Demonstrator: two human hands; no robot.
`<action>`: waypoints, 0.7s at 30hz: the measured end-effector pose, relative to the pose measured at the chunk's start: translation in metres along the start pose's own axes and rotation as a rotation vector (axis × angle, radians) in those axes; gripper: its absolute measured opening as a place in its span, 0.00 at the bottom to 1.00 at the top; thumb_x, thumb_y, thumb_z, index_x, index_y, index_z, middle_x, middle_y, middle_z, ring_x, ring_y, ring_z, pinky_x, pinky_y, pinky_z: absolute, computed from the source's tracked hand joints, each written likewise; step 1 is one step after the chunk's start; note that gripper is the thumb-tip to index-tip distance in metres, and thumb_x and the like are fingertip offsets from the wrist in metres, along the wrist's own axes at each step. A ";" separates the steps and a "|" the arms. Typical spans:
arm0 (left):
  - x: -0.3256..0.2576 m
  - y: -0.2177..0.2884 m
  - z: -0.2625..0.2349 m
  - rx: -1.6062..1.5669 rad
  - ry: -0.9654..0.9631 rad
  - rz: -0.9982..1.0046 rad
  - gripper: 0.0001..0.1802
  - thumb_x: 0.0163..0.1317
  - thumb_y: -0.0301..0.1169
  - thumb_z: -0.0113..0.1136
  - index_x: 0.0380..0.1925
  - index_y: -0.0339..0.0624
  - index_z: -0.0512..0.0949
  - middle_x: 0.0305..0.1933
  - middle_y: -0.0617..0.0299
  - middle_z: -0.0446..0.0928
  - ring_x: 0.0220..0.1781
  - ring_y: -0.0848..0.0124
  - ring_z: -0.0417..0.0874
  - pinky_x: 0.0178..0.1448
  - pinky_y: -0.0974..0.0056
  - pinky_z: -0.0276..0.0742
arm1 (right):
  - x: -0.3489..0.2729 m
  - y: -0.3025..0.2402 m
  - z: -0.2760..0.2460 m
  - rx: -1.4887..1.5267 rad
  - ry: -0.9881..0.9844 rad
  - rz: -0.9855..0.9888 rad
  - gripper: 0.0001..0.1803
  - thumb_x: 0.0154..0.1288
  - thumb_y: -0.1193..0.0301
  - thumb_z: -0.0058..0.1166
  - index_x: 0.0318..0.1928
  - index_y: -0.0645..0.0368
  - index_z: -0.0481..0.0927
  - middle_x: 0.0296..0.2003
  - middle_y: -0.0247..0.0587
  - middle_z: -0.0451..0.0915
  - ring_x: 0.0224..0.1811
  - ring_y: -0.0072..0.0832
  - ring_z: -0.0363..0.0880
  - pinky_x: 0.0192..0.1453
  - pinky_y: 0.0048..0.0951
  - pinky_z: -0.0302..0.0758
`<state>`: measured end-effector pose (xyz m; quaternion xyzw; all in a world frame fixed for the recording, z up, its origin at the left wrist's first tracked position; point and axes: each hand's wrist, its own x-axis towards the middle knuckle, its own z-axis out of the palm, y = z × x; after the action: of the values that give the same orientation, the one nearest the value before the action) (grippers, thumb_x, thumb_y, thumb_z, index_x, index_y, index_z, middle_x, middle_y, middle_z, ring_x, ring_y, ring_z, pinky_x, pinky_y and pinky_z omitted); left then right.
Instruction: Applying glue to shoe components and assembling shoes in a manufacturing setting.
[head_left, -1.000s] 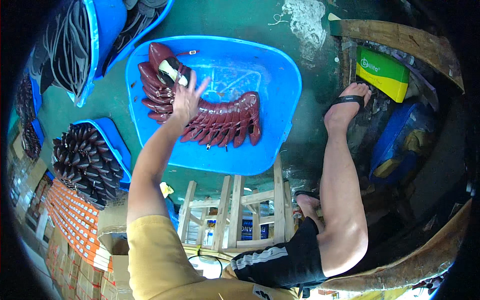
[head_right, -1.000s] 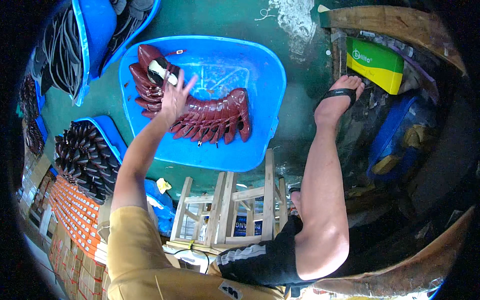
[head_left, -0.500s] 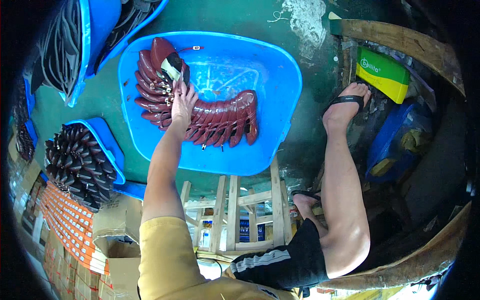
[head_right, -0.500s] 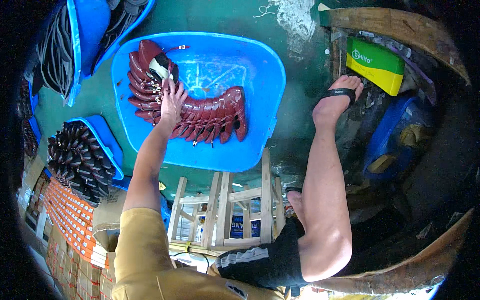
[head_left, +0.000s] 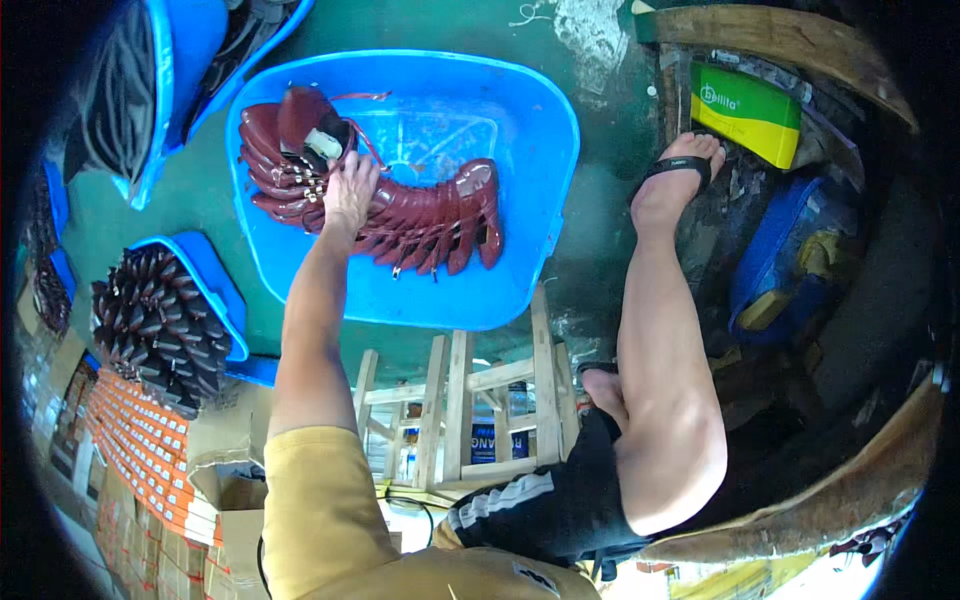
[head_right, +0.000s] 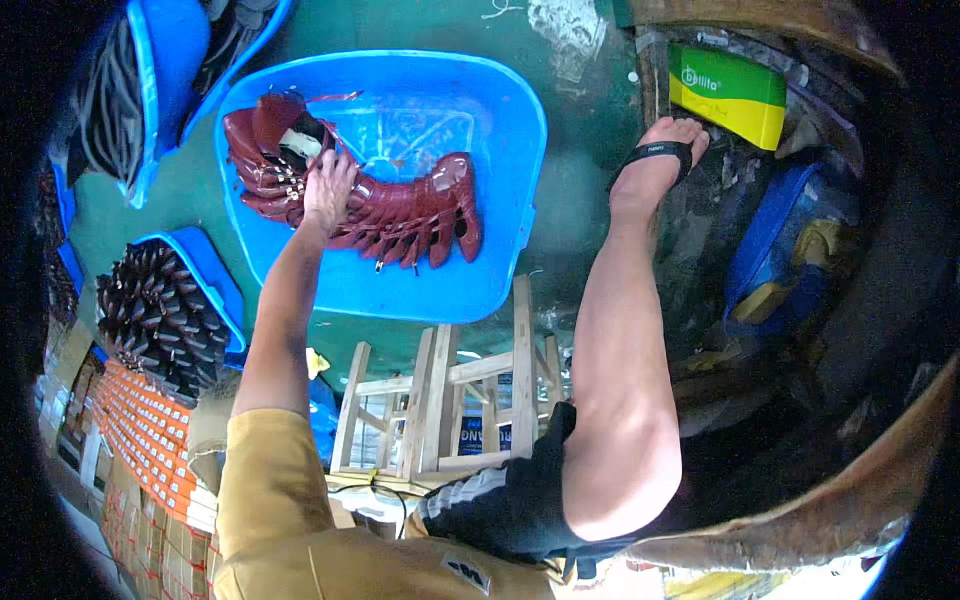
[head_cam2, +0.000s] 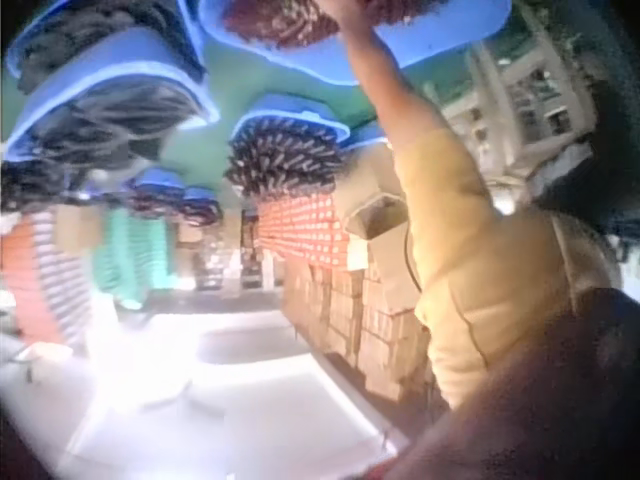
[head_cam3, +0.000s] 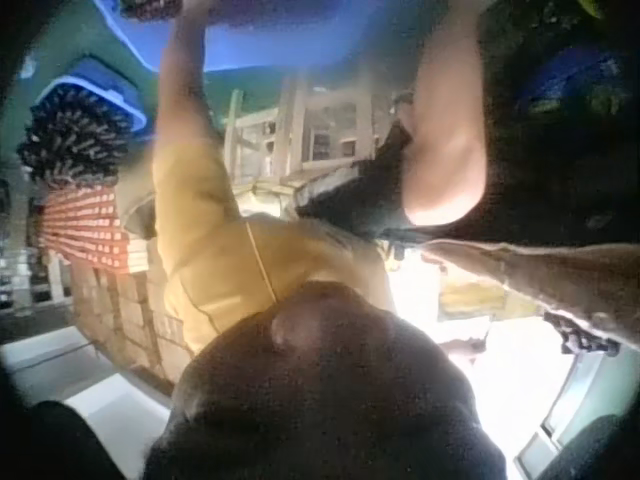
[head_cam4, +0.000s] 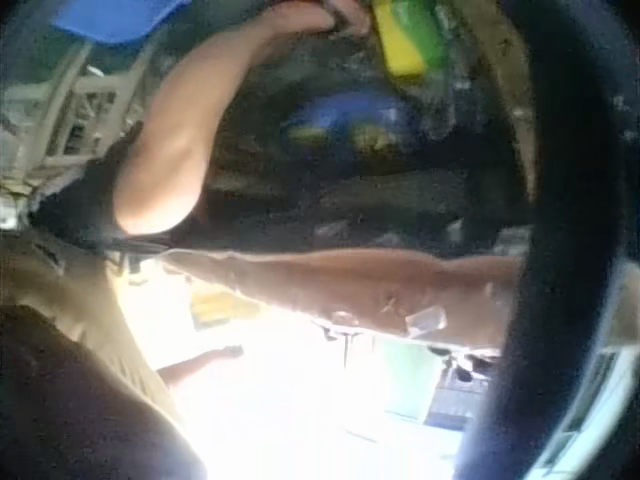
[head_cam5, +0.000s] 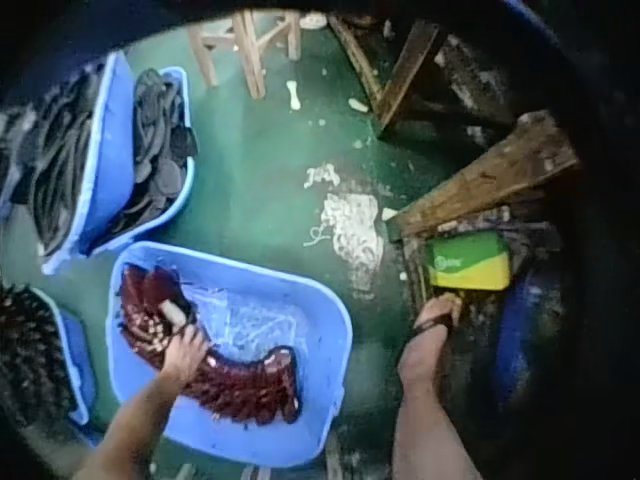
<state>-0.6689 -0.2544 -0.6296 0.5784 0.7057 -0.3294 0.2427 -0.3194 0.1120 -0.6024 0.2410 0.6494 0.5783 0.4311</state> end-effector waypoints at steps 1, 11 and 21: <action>-0.008 -0.009 -0.006 0.050 0.073 -0.017 0.40 0.47 0.47 0.76 0.62 0.57 0.72 0.64 0.63 0.68 0.73 0.57 0.63 0.73 0.42 0.63 | 0.006 0.006 -0.003 0.025 -0.018 0.015 0.12 0.77 0.71 0.34 0.50 0.46 0.71 0.50 0.33 0.74 0.63 0.29 0.71 0.73 0.39 0.61; -0.130 -0.042 -0.198 -0.270 0.366 -0.105 0.51 0.31 0.58 0.77 0.62 0.56 0.73 0.62 0.56 0.70 0.66 0.46 0.71 0.67 0.31 0.62 | -0.192 0.416 0.027 1.169 0.071 1.103 0.07 0.70 0.67 0.53 0.40 0.56 0.80 0.37 0.37 0.78 0.44 0.33 0.77 0.53 0.39 0.72; -0.345 -0.005 -0.443 -0.427 0.789 0.135 0.53 0.23 0.54 0.80 0.58 0.51 0.76 0.58 0.52 0.71 0.60 0.45 0.69 0.63 0.39 0.68 | -0.789 0.471 0.285 1.010 0.156 1.513 0.12 0.69 0.65 0.59 0.45 0.62 0.83 0.27 0.46 0.79 0.30 0.40 0.81 0.31 0.42 0.78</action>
<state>-0.5831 -0.1511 -0.0838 0.6415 0.7570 0.0856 0.0899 0.2362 -0.2721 0.0827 0.7228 0.5215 0.3681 -0.2648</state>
